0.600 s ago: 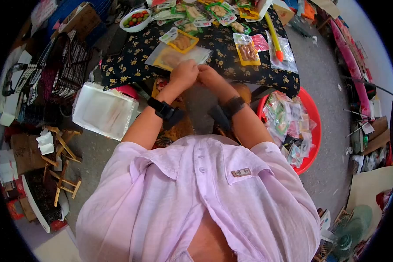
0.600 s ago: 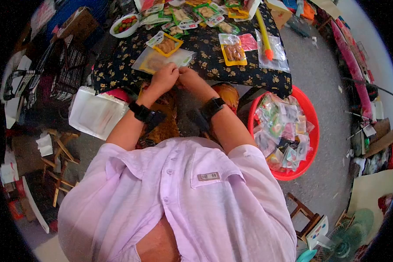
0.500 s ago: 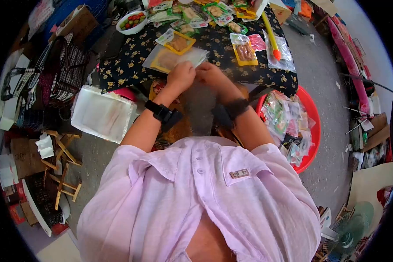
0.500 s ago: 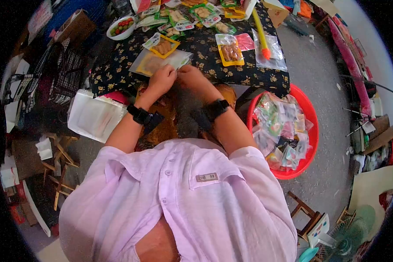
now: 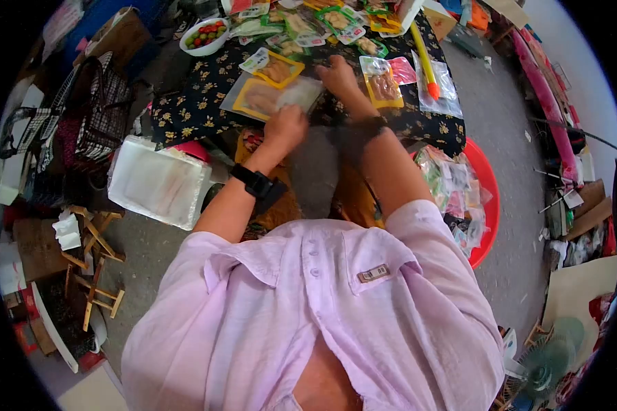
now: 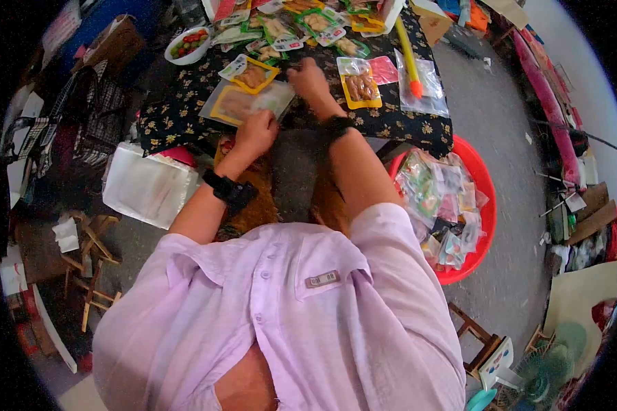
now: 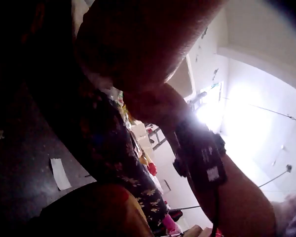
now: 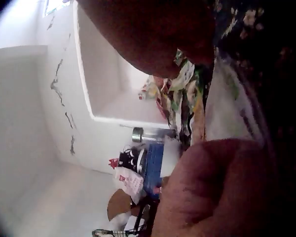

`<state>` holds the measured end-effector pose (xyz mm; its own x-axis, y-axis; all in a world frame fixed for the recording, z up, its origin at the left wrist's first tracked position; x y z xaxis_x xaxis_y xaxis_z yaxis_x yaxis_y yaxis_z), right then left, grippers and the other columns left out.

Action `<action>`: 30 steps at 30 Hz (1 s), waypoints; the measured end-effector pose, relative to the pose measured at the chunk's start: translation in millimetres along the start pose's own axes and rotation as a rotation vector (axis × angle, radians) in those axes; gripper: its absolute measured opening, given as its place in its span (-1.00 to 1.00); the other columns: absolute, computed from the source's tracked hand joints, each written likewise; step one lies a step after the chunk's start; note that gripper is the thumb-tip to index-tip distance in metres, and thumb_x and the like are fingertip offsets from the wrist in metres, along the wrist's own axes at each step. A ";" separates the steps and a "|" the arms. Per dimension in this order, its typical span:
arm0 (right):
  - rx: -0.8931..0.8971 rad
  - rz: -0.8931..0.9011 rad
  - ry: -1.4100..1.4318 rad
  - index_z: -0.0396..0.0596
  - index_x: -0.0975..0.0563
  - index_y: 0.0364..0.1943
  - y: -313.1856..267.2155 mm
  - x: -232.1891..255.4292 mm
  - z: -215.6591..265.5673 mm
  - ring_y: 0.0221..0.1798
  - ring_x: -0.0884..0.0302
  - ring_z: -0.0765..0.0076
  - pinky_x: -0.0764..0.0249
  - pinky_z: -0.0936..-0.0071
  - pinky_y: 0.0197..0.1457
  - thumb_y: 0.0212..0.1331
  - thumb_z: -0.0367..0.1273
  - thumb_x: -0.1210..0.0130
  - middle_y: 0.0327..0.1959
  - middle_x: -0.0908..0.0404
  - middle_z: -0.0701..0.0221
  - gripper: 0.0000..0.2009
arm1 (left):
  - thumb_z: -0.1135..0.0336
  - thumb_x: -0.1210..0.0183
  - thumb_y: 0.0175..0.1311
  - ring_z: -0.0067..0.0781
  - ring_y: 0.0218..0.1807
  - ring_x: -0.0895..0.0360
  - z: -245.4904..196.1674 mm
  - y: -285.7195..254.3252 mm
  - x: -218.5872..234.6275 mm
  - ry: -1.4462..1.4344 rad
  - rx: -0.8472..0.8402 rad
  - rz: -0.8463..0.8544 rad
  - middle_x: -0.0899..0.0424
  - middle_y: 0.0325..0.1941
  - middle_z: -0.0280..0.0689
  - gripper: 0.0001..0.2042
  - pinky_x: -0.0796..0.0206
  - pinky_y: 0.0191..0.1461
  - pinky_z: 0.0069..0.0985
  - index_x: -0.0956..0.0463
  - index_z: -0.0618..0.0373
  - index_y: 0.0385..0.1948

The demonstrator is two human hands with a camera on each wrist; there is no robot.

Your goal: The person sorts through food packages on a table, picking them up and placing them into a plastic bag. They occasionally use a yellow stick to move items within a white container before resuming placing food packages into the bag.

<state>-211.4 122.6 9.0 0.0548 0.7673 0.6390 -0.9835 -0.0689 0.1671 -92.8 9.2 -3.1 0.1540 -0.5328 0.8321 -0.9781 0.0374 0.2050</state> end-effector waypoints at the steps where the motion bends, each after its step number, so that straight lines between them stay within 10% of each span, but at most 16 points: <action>1: -0.009 0.022 -0.096 -0.25 -0.31 -0.16 3.3 -6.6 12.9 -0.21 -0.43 0.05 -0.33 0.34 -0.19 -0.18 -0.17 -0.08 -0.28 -0.45 0.05 -0.48 | 0.33 0.08 -0.02 0.05 -0.31 -0.34 2.0 0.6 -2.5 0.005 0.034 0.055 -0.41 -0.41 -0.05 -0.85 -0.19 -0.31 -0.20 -0.37 0.20 -0.47; 9: 0.078 0.242 -0.231 -0.29 -0.36 -0.26 32.1 -69.0 25.4 -0.21 -0.42 0.04 -0.36 0.26 -0.22 -0.13 -0.25 -0.01 -0.29 -0.46 0.07 -0.62 | 0.34 0.06 -0.04 0.04 -0.33 -0.39 -1.6 -7.6 13.0 -0.073 -0.009 -0.080 -0.45 -0.42 -0.07 -0.86 -0.24 -0.32 -0.18 -0.40 0.16 -0.48; 15: -0.088 0.146 0.373 -0.16 -0.47 -0.34 36.1 -55.1 -2.7 -0.41 -0.46 0.11 -0.37 0.37 -0.36 -0.12 -0.36 -0.02 -0.44 -0.50 0.16 -0.77 | 0.33 0.08 -0.03 0.05 -0.38 -0.38 -2.2 -3.2 4.9 0.000 -0.037 0.008 -0.43 -0.43 -0.05 -0.86 -0.22 -0.34 -0.16 -0.37 0.20 -0.53; 23: 0.558 -0.349 0.136 -0.17 -0.40 -0.51 -32.3 75.3 64.4 -0.47 -0.36 0.00 -0.30 0.34 -0.44 -0.08 -0.44 0.04 -0.55 -0.43 0.16 -0.92 | 0.34 0.10 -0.03 0.03 -0.38 -0.38 -4.1 -3.4 9.0 -0.010 0.010 -0.054 -0.41 -0.47 -0.04 -0.86 -0.23 -0.36 -0.16 -0.39 0.20 -0.55; 30: 0.729 -0.003 -0.105 -0.19 -0.39 -0.49 -118.7 35.7 21.7 -0.17 -0.31 -0.02 -0.28 0.29 -0.13 -0.19 -0.53 0.07 -0.27 -0.40 0.12 -0.90 | 0.39 0.08 -0.05 -0.03 -0.27 -0.37 -12.0 -3.9 16.5 0.022 -0.119 -0.125 -0.37 -0.26 -0.09 -0.88 -0.25 -0.24 -0.23 -0.40 0.19 -0.54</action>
<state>-88.9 144.3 28.2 0.1096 0.7052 0.7005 -0.6210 -0.5017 0.6022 -84.8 10.4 16.0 0.2773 -0.5212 0.8071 -0.9278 0.0731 0.3660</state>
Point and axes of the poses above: each hand's wrist, its own y-axis towards the middle knuckle, its own x-axis out of the back of the hand, z = x × y, the point moved 9 cm from there along y, towards the middle knuckle
